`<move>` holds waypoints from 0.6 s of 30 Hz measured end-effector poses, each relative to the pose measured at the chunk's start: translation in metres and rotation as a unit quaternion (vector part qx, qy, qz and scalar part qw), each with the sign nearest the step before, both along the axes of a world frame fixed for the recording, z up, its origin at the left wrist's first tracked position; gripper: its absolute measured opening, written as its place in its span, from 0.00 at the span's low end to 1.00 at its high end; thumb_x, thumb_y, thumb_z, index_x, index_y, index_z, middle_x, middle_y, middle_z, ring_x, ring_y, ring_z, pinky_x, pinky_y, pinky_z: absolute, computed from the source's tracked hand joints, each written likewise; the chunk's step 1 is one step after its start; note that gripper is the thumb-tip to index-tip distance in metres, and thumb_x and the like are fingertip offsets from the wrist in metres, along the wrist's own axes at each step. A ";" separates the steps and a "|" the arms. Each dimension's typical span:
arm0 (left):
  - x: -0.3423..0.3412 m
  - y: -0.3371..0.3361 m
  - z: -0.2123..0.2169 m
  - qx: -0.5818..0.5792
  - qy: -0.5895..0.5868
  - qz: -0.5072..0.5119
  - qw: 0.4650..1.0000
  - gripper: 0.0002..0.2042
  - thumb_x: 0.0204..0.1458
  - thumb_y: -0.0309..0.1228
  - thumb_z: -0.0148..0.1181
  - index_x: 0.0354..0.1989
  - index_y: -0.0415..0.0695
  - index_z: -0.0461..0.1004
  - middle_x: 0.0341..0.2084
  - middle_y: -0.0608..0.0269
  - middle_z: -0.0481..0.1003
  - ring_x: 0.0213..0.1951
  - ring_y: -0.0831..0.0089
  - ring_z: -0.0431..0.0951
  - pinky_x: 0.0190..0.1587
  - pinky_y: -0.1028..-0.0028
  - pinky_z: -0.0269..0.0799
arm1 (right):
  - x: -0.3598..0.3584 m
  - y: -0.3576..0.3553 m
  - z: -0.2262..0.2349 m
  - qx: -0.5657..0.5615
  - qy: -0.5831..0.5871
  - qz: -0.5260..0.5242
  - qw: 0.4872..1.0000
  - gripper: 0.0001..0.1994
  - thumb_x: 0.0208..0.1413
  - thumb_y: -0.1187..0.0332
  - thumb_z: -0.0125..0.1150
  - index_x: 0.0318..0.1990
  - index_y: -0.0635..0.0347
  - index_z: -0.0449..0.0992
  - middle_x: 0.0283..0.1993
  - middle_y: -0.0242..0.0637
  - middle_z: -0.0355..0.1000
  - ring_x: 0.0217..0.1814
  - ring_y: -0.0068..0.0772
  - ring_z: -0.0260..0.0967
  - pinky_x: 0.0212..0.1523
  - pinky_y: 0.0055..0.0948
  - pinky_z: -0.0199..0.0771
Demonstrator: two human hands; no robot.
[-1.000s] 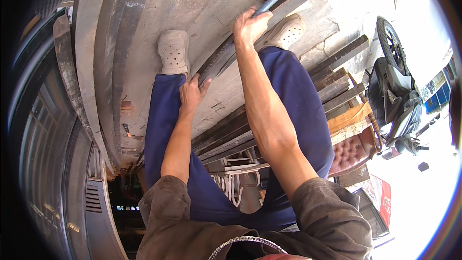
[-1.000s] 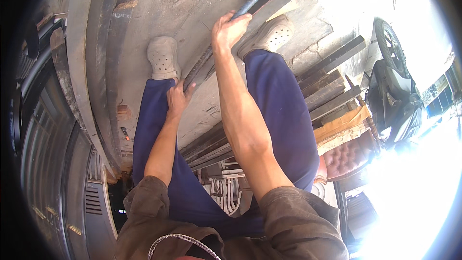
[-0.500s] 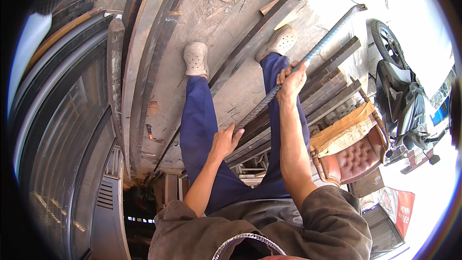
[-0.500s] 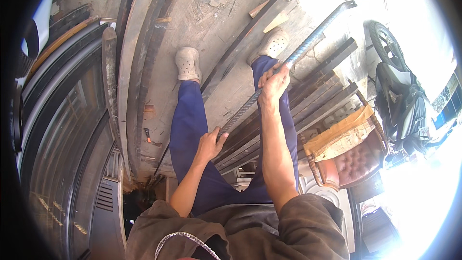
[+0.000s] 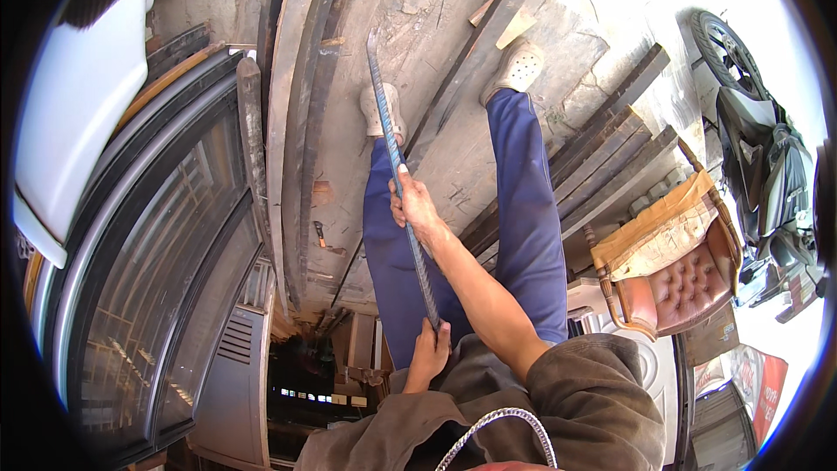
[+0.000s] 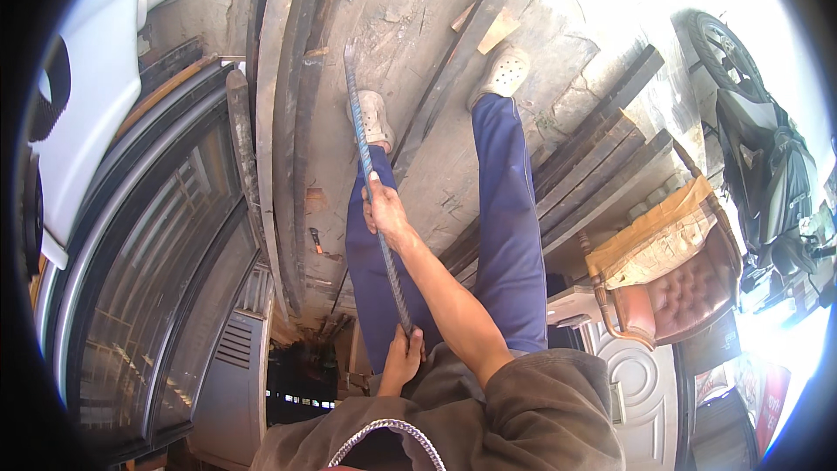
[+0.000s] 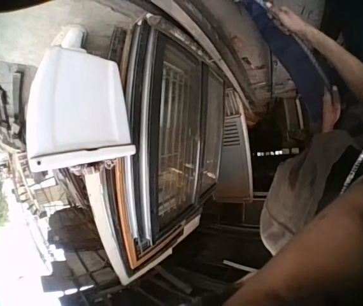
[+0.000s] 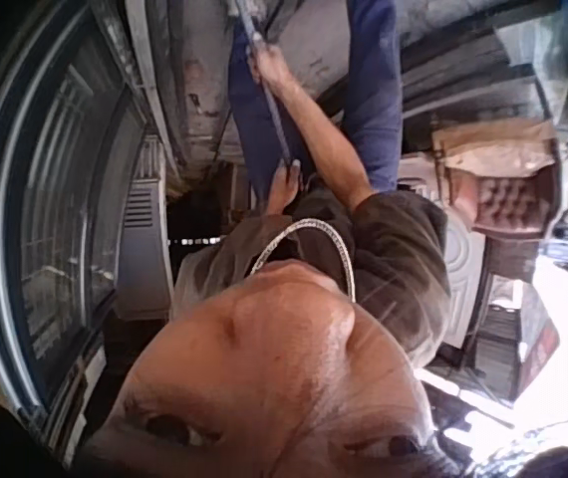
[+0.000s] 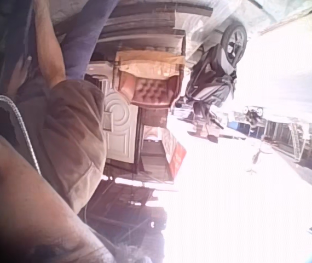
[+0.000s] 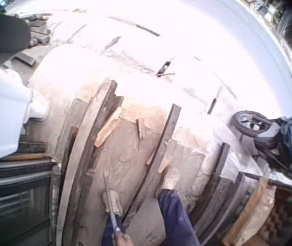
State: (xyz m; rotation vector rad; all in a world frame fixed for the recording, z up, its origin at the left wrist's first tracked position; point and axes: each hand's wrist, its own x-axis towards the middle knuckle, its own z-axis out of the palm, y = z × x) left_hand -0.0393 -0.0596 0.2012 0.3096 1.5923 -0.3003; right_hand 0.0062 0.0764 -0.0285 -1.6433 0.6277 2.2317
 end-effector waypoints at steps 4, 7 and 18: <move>0.038 0.034 -0.002 -0.108 -0.108 0.407 0.901 0.20 0.62 0.51 0.40 0.31 0.44 0.60 0.11 0.70 0.59 0.10 0.82 0.61 0.14 0.82 0.56 | 0.059 0.016 0.009 0.040 -0.047 -0.062 0.996 0.13 0.64 0.56 0.44 0.39 0.57 0.65 0.24 0.28 0.59 0.17 0.19 0.55 0.17 0.22 0.58; 0.090 0.090 -0.008 -0.126 -0.193 0.544 0.807 0.21 0.61 0.54 0.36 0.31 0.46 0.58 0.09 0.72 0.55 0.05 0.82 0.51 0.09 0.82 0.54 | 0.127 0.040 0.020 0.065 -0.088 -0.065 0.992 0.22 0.64 0.61 0.45 0.64 0.54 0.55 0.24 0.27 0.59 0.17 0.18 0.54 0.16 0.21 0.58; 0.268 0.137 0.027 -0.096 -0.245 0.615 0.743 0.25 0.59 0.58 0.35 0.29 0.45 0.60 0.09 0.71 0.55 0.05 0.81 0.51 0.07 0.84 0.48 | 0.289 0.127 0.052 0.236 -0.327 0.323 0.856 0.23 0.64 0.67 0.40 0.65 0.62 0.54 0.20 0.26 0.57 0.14 0.16 0.53 0.13 0.20 0.57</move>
